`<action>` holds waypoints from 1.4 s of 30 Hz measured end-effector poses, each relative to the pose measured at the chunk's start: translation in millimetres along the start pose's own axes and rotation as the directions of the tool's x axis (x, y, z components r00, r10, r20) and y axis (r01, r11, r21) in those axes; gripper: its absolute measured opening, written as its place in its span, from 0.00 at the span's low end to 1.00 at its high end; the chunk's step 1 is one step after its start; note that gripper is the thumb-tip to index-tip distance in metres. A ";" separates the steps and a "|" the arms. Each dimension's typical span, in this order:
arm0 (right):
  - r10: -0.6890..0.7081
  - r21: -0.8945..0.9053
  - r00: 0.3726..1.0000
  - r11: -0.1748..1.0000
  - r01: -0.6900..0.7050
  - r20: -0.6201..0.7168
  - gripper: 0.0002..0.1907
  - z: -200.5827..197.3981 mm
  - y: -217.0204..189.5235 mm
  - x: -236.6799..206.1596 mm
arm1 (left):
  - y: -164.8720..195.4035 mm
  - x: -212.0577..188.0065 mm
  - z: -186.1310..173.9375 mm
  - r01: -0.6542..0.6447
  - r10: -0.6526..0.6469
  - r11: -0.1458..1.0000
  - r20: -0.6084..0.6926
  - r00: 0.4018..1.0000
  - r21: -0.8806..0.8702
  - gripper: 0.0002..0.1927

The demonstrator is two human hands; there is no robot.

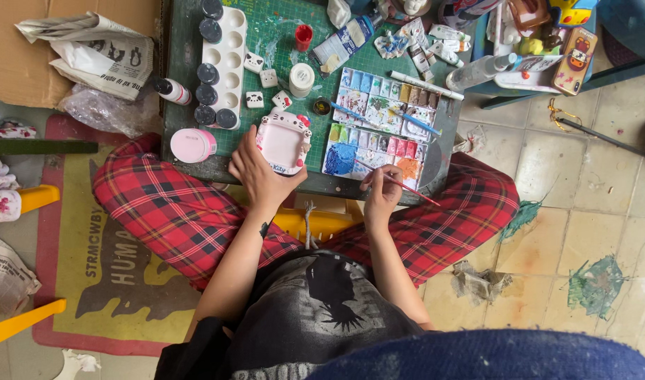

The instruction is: The person sits cross-legged on the floor and paints a white Hello Kitty-shaped ceramic dish with pink paint using a brush, rotating it to reach different sides. They then pick up small white ceramic cat figurines and paint them one at a time, dipping the brush in the watercolor palette between items.

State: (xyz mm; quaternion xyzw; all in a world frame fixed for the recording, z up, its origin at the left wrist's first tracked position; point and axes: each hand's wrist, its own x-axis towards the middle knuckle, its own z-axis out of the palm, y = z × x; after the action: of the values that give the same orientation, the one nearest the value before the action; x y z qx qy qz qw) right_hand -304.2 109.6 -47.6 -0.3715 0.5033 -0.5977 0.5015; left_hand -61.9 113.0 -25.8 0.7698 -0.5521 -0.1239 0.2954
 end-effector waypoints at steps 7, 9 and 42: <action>0.039 -0.067 0.999 0.997 -0.040 -0.010 0.03 -7.0 3.8 4.5 | -2.5 -6.0 1.1 0.007 -0.007 0.997 0.008 1.000 -0.071 0.68; 0.043 -0.046 0.999 0.998 -0.043 0.008 0.03 -6.3 3.9 3.9 | -4.8 -8.2 -0.1 -0.001 0.003 0.995 0.027 1.000 -0.096 0.71; -0.100 -0.146 0.994 0.985 0.093 -0.045 0.06 -36.8 -21.6 27.3 | -8.1 34.5 -64.0 -0.181 0.153 0.956 -0.133 0.979 -0.230 0.14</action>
State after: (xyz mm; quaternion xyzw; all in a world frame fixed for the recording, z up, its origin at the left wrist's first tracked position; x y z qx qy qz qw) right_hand -350.0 91.3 -36.2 -0.4148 0.5393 -0.5931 0.4305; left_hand -10.1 103.2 24.9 0.6845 -0.5784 -0.1205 0.4270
